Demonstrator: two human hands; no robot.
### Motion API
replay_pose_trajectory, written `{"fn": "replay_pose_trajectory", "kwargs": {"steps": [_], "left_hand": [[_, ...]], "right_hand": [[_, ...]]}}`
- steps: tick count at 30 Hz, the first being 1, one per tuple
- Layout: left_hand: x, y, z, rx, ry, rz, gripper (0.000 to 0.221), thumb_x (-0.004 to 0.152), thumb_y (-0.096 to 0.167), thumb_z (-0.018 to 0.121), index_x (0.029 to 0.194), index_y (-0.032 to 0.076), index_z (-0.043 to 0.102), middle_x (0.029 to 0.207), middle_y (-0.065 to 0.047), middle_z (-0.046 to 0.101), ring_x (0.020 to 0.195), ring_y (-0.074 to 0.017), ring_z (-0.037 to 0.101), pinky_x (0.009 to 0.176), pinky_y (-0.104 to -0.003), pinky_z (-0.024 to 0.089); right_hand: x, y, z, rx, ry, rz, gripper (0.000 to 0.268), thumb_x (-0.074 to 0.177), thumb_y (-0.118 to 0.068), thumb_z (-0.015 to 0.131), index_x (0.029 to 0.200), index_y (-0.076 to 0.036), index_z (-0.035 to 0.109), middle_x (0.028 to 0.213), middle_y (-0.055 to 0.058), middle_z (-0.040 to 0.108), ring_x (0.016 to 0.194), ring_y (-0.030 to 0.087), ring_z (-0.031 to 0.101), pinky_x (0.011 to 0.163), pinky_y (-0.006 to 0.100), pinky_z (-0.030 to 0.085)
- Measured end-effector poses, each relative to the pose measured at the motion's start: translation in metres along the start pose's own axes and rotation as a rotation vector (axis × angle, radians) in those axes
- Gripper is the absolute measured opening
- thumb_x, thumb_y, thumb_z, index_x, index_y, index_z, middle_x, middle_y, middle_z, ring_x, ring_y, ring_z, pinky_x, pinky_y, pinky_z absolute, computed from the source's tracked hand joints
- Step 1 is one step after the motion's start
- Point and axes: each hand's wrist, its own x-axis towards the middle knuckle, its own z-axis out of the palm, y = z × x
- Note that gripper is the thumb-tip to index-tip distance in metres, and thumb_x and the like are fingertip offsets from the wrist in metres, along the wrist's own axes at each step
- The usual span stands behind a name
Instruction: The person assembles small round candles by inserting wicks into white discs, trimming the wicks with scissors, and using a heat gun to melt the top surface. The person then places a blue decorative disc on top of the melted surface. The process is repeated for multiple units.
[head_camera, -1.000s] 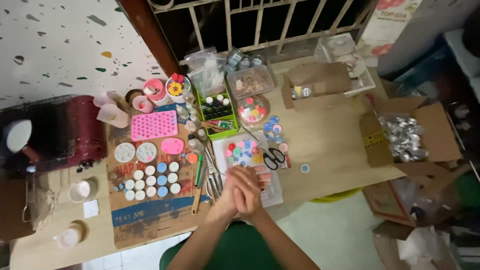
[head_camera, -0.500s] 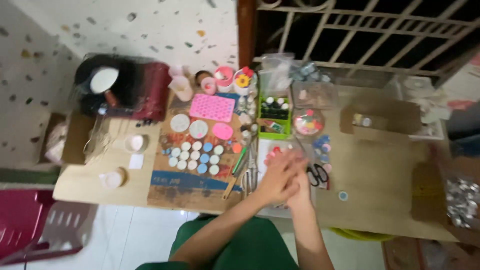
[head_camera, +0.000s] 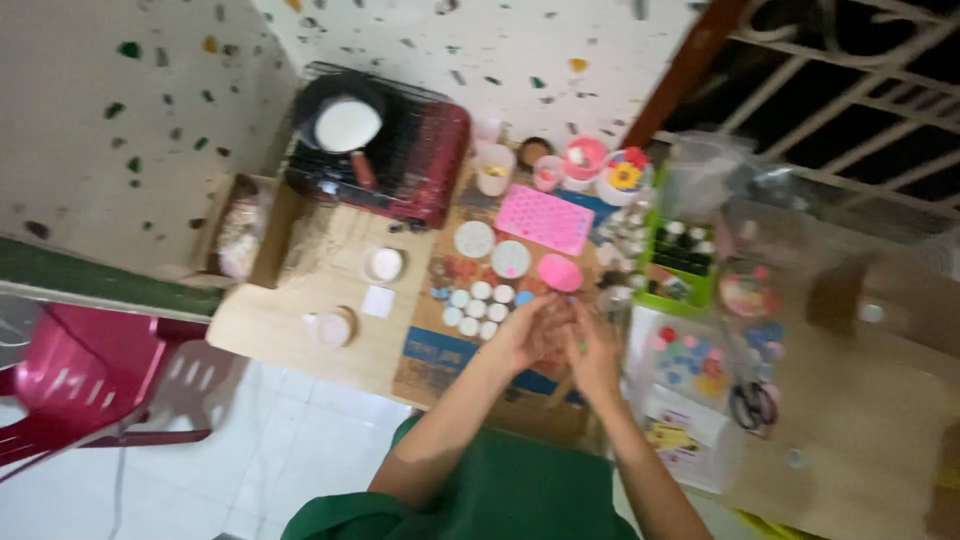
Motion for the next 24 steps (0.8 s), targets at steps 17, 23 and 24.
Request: {"fn": "replay_pose_trajectory", "kwargs": {"steps": [17, 23, 24], "left_hand": [[-0.130, 0.313, -0.200, 0.306, 0.736, 0.684, 0.024, 0.104, 0.029, 0.053, 0.085, 0.016, 0.061, 0.071, -0.004, 0.066, 0.062, -0.0200, 0.072, 0.056, -0.030, 0.058], [-0.128, 0.306, -0.206, 0.481, 0.726, 0.654, 0.014, 0.091, 0.015, 0.068, 0.101, 0.017, 0.059, 0.089, -0.002, 0.070, 0.071, -0.0157, 0.071, 0.063, -0.027, 0.055], [-0.130, 0.303, -0.204, 0.507, 0.722, 0.651, 0.012, 0.091, 0.014, 0.067, 0.102, 0.016, 0.061, 0.089, -0.003, 0.070, 0.071, -0.0161, 0.071, 0.063, -0.027, 0.056]], "right_hand": [[0.027, -0.097, 0.175, -0.103, -0.104, 0.240, 0.012, 0.085, -0.026, 0.073, 0.088, -0.015, 0.075, 0.080, 0.009, 0.070, 0.081, 0.035, 0.072, 0.077, 0.044, 0.055], [0.037, -0.123, 0.209, -0.397, -0.054, 0.017, 0.012, 0.080, -0.027, 0.077, 0.090, -0.020, 0.075, 0.085, 0.004, 0.070, 0.088, 0.028, 0.071, 0.078, 0.043, 0.055], [0.041, -0.123, 0.213, -0.456, -0.033, 0.018, 0.026, 0.075, -0.035, 0.079, 0.094, -0.017, 0.075, 0.090, 0.006, 0.068, 0.090, 0.030, 0.068, 0.075, 0.046, 0.055]]}}
